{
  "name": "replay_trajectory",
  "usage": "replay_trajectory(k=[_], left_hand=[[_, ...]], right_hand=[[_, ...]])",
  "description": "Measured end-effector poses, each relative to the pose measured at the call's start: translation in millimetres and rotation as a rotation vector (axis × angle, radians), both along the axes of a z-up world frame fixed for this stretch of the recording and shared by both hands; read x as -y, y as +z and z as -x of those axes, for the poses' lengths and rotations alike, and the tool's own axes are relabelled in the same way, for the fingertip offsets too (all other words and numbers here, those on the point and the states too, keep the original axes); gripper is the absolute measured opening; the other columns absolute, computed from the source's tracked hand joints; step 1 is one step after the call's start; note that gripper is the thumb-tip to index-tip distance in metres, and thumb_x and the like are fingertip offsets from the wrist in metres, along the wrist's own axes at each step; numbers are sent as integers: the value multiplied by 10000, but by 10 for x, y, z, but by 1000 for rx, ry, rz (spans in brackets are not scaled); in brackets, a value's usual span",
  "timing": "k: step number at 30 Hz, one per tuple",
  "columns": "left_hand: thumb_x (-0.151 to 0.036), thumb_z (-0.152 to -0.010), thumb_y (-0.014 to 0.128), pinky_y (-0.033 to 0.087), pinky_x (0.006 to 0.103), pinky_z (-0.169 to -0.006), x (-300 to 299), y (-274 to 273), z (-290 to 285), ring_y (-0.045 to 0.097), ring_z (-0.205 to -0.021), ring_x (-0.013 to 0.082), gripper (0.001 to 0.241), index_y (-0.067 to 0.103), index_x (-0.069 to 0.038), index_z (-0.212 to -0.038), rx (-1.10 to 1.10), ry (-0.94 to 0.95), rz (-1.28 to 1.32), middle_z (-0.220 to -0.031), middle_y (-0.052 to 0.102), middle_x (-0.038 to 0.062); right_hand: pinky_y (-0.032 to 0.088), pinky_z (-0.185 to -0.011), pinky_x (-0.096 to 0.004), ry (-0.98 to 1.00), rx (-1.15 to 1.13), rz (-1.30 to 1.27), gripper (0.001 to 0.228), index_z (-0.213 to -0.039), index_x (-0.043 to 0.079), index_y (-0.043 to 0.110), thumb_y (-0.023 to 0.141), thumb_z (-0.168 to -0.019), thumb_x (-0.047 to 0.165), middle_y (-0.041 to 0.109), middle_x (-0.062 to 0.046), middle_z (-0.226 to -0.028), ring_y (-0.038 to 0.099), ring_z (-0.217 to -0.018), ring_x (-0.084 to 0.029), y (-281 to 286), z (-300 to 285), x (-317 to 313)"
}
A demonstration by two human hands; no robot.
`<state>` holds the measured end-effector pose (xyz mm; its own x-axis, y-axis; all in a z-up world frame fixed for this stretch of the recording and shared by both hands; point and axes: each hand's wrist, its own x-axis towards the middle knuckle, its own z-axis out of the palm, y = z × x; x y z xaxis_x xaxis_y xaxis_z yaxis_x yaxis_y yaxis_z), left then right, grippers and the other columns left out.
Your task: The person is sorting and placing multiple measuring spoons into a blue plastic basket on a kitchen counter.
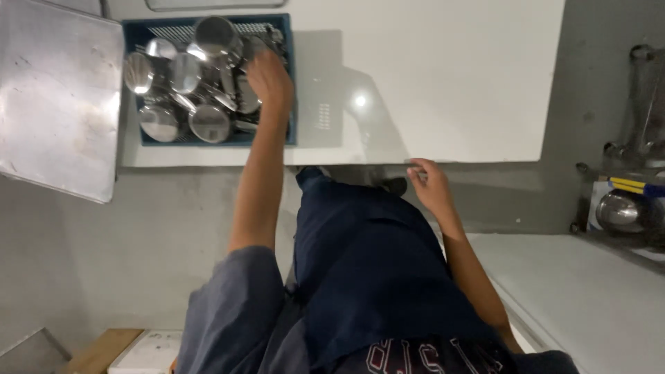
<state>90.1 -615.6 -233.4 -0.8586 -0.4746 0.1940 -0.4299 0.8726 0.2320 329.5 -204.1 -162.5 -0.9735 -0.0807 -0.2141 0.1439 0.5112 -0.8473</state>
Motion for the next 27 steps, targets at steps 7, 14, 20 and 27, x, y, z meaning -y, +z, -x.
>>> replay_trajectory(k=[7, 14, 20, 27], left_hand=[[-198, -936, 630, 402, 614, -966, -276, 435, -332, 476, -1261, 435, 260, 733, -36, -1111, 125, -212, 186, -1338, 574, 229], [-126, -935, 755, 348, 574, -1144, -1865, 1126, -1165, 415, -1398, 415, 295, 718, -55, -1219, -132, -502, -159, -1446, 510, 197], [-107, -913, 785, 400, 513, -1131, -3346, 1419, -926, 475, -1387, 376, 265, 738, -89, -1173, -209, -670, -426, -1397, 581, 151], [-104, -924, 762, 462, 499, -1091, -4518, 1886, -437, 521, -1353, 382, 264, 721, -98, -1185, -172, -843, -653, -1363, 599, 145]], right_hand=[[580, -787, -329, 14, 120, -52, 354, -1287, 46, 673, 681, -1013, 269, 731, -127, -1083, 712, -937, -211, 185, -247, -945], [578, -797, -326, -8, -27, -29, 342, -1323, 58, 652, 664, -1031, 235, 712, -116, -1160, 705, -957, -205, 531, 318, -1521], [599, -849, -338, -3, -303, 21, 312, -1338, 49, 632, 633, -1059, 190, 652, -141, -1329, 685, -1130, -234, 952, 1169, -1895], [611, -898, -343, 25, -351, -3, 329, -1364, 43, 617, 624, -1081, 211, 624, -136, -1385, 681, -1193, -255, 1064, 1780, -2502]])
